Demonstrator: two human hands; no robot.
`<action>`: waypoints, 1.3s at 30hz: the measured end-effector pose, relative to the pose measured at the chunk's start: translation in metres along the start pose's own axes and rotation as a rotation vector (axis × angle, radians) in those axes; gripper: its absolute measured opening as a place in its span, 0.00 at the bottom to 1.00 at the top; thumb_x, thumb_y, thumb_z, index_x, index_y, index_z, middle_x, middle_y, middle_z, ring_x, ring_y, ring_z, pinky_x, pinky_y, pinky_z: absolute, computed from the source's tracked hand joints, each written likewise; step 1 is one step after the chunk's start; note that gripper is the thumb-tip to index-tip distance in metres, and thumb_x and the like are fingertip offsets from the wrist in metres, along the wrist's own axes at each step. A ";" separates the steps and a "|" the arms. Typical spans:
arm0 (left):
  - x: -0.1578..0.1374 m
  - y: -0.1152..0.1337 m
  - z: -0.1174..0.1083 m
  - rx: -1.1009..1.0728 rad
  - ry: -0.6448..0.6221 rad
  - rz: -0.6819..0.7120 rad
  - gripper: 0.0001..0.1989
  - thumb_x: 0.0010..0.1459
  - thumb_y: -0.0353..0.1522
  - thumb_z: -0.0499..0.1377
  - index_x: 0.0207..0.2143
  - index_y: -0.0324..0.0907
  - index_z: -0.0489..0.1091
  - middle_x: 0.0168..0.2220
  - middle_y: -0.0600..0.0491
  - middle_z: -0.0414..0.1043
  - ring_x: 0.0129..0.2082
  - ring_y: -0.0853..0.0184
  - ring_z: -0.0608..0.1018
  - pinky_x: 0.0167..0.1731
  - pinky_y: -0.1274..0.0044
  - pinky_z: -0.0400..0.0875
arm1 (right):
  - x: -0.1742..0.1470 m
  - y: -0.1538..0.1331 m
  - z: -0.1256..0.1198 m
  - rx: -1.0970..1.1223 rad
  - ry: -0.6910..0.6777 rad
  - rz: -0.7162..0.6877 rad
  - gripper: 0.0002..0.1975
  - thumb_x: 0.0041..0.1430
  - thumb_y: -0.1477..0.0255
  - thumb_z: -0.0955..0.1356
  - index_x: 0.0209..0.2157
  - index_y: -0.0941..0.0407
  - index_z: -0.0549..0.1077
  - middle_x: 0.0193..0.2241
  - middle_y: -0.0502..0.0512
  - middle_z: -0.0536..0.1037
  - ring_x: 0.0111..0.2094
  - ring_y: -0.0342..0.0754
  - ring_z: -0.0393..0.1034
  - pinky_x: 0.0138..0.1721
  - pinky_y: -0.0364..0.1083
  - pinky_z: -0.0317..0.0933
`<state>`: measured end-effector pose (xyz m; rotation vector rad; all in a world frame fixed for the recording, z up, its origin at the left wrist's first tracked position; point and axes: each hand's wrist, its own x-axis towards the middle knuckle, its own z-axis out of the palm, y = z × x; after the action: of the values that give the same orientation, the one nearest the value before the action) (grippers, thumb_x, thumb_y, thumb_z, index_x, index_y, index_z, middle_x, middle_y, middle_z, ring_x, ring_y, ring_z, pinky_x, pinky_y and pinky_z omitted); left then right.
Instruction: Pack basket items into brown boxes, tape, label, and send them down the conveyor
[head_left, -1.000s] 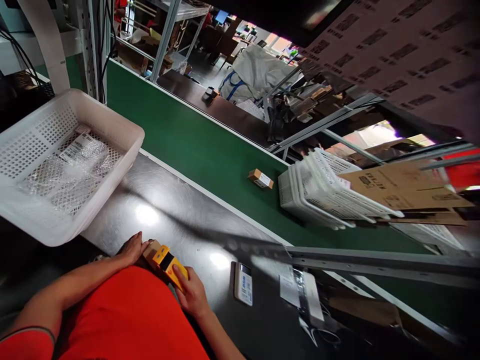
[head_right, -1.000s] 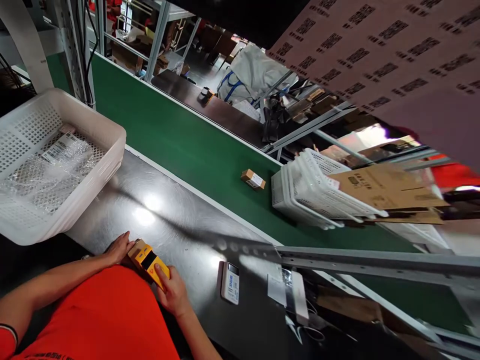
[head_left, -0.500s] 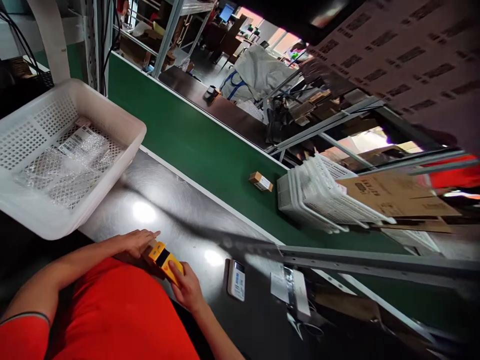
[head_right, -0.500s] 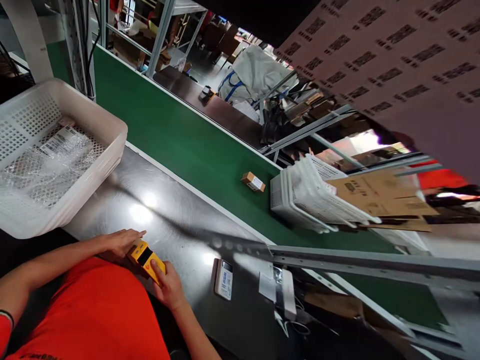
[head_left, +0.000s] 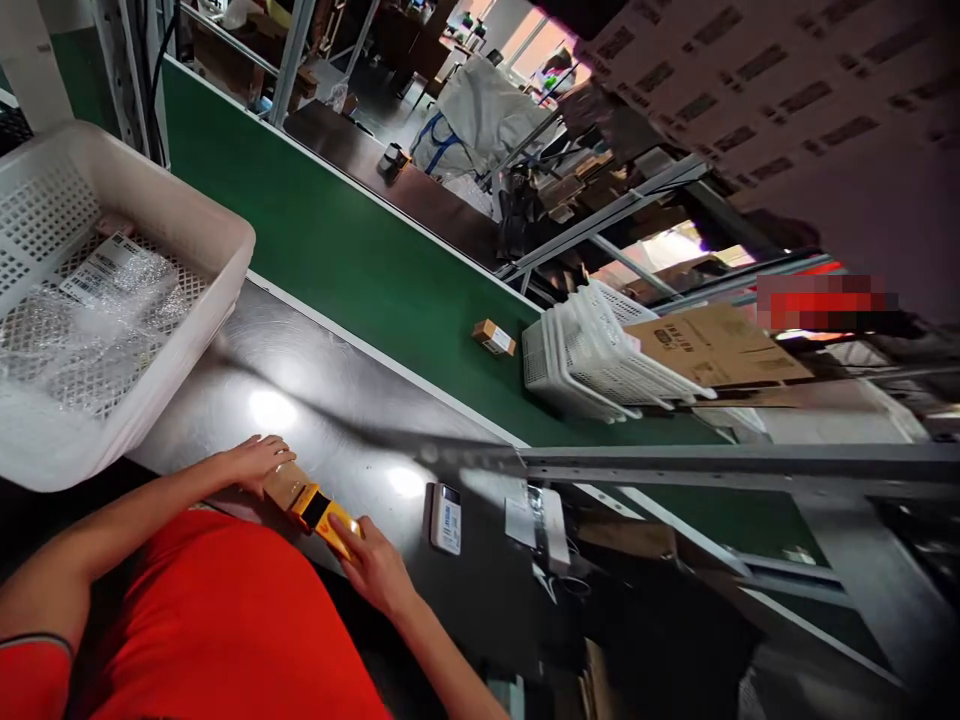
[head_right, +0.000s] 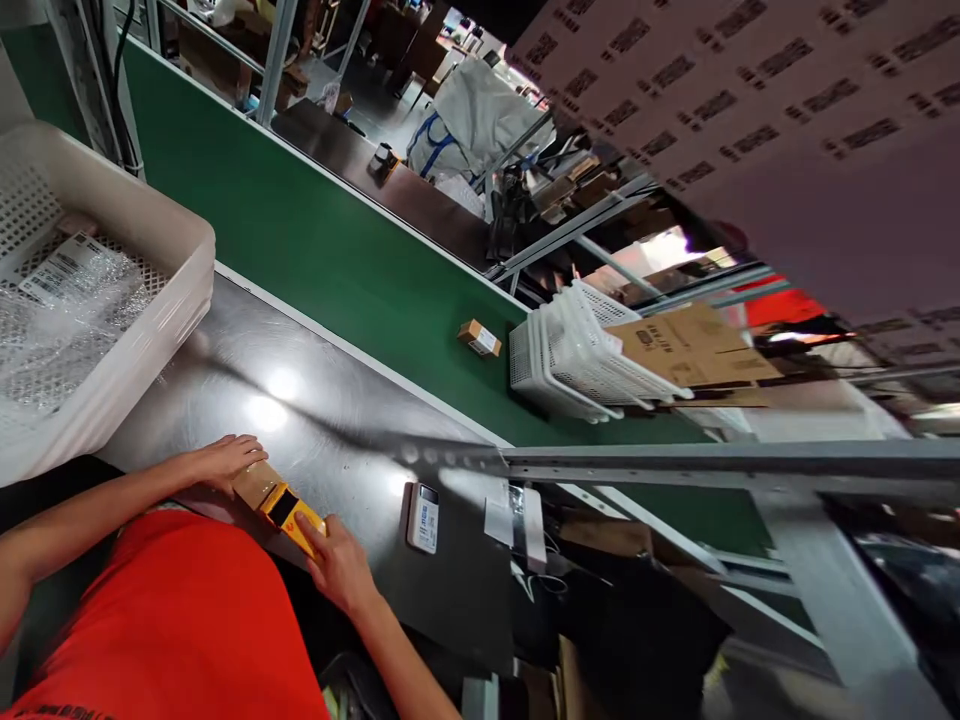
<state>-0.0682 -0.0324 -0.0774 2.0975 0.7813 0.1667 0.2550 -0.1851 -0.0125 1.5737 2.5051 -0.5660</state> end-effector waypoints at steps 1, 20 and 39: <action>0.001 0.006 0.004 0.062 0.040 0.011 0.52 0.36 0.32 0.77 0.66 0.42 0.66 0.71 0.34 0.60 0.72 0.36 0.58 0.69 0.52 0.51 | 0.002 0.001 0.000 -0.014 -0.003 -0.006 0.41 0.59 0.77 0.68 0.72 0.42 0.60 0.42 0.57 0.73 0.37 0.52 0.73 0.40 0.49 0.71; 0.027 0.045 0.020 0.664 -0.109 0.122 0.60 0.51 0.52 0.67 0.75 0.28 0.46 0.77 0.29 0.41 0.77 0.41 0.46 0.73 0.50 0.29 | -0.053 0.042 -0.011 0.080 -0.117 0.086 0.34 0.60 0.71 0.70 0.68 0.44 0.68 0.45 0.60 0.75 0.41 0.54 0.70 0.46 0.50 0.64; 0.005 0.070 -0.009 -0.079 0.433 -0.207 0.47 0.40 0.45 0.74 0.62 0.43 0.66 0.59 0.43 0.71 0.60 0.45 0.73 0.65 0.53 0.64 | -0.025 0.087 0.002 1.012 0.328 0.379 0.35 0.52 0.63 0.68 0.63 0.55 0.75 0.61 0.61 0.78 0.59 0.60 0.74 0.63 0.54 0.64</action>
<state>-0.0348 -0.0535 -0.0187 1.9124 1.2207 0.5412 0.3434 -0.1734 -0.0277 2.5332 2.0578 -1.8085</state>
